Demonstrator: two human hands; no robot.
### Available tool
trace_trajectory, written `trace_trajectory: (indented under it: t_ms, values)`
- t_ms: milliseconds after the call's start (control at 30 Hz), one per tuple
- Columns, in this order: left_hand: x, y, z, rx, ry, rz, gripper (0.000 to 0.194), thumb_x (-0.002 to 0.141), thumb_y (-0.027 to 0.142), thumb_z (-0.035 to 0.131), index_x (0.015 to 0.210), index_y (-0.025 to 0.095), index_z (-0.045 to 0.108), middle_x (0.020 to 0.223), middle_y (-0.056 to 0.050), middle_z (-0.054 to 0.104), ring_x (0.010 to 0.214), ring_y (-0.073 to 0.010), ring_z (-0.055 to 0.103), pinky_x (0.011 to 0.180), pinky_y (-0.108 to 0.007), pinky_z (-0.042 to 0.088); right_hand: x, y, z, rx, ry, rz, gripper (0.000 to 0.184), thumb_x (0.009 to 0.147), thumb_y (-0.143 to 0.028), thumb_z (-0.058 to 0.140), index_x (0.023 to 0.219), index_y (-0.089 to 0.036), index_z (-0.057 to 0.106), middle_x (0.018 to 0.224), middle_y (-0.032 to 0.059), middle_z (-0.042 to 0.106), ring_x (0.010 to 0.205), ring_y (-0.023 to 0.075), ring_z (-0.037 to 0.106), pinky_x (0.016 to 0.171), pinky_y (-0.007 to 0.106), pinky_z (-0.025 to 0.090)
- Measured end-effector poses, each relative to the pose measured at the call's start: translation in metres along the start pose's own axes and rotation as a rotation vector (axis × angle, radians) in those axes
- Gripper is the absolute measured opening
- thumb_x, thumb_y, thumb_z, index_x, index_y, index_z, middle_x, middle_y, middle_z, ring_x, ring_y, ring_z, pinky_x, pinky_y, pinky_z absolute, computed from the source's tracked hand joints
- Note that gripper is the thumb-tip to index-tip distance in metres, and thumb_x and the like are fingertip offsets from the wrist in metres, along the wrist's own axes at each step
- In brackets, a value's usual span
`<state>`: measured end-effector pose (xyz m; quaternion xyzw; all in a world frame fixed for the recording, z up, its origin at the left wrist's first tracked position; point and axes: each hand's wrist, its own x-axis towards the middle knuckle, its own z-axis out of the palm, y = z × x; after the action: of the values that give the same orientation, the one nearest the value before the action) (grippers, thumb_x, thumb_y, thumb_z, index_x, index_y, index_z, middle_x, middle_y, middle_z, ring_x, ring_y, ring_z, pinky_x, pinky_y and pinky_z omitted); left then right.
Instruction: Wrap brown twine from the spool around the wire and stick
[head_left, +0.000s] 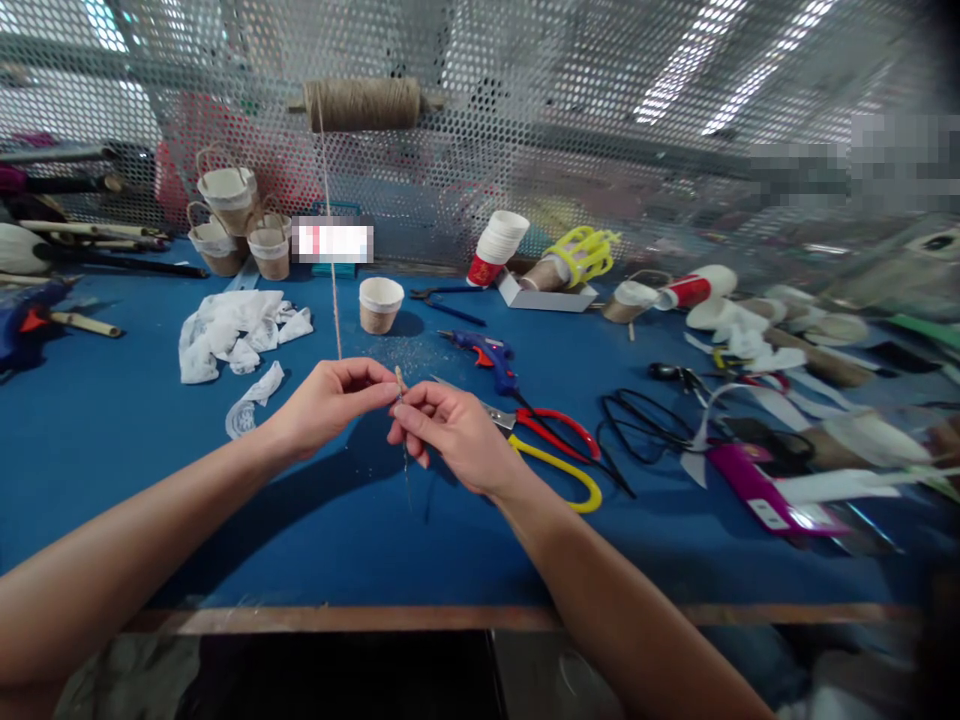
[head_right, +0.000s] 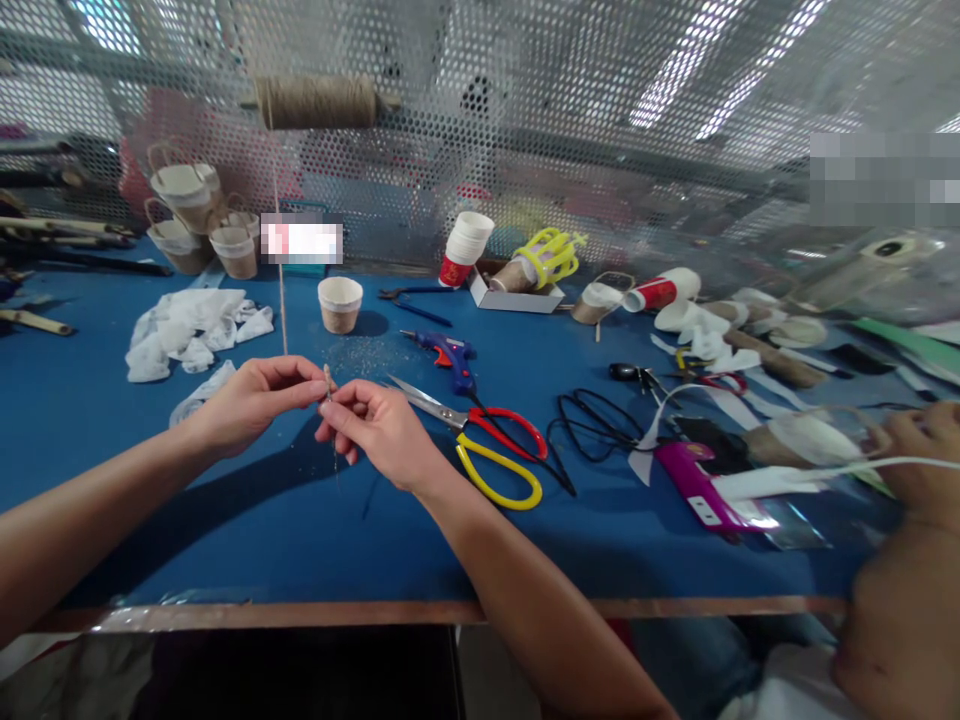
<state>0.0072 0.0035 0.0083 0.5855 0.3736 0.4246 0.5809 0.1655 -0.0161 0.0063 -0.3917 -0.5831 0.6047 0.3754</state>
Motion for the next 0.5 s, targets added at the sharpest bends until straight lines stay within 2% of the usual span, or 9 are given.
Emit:
trace_trajectory:
  t_ms: [233, 367, 500]
  values:
    - [-0.0029, 0.0048, -0.0043, 0.195, 0.008, 0.076, 0.009, 0.069, 0.022, 0.060, 0.067, 0.013, 0.060, 0.068, -0.001, 0.062, 0.063, -0.0098, 0.053, 0.062, -0.023, 0.042, -0.0009, -0.0030, 0.0015, -0.191, 0.069, -0.035, 0.017, 0.074, -0.030, 0.058, 0.068, -0.015, 0.054, 0.059, -0.0009, 0.060, 0.044, 0.0050, 0.044, 0.043, 0.019, 0.038]
    - [-0.0033, 0.0060, -0.0024, 0.182, 0.005, 0.054, 0.009, 0.070, 0.022, 0.058, 0.068, 0.013, 0.060, 0.068, -0.001, 0.061, 0.063, -0.0089, 0.052, 0.062, -0.022, 0.042, -0.0006, -0.0024, 0.0024, -0.259, 0.126, -0.062, 0.016, 0.073, -0.030, 0.059, 0.069, -0.015, 0.055, 0.058, -0.0007, 0.059, 0.043, 0.0053, 0.045, 0.042, 0.019, 0.037]
    - [-0.0035, 0.0057, 0.0011, 0.140, 0.020, 0.021, 0.011, 0.070, 0.024, 0.058, 0.064, 0.014, 0.059, 0.068, 0.000, 0.060, 0.060, -0.0079, 0.051, 0.058, -0.021, 0.040, -0.0013, -0.0018, 0.0028, -0.250, 0.129, -0.062, 0.016, 0.073, -0.030, 0.058, 0.070, -0.016, 0.054, 0.059, -0.0011, 0.059, 0.043, 0.0055, 0.045, 0.041, 0.019, 0.037]
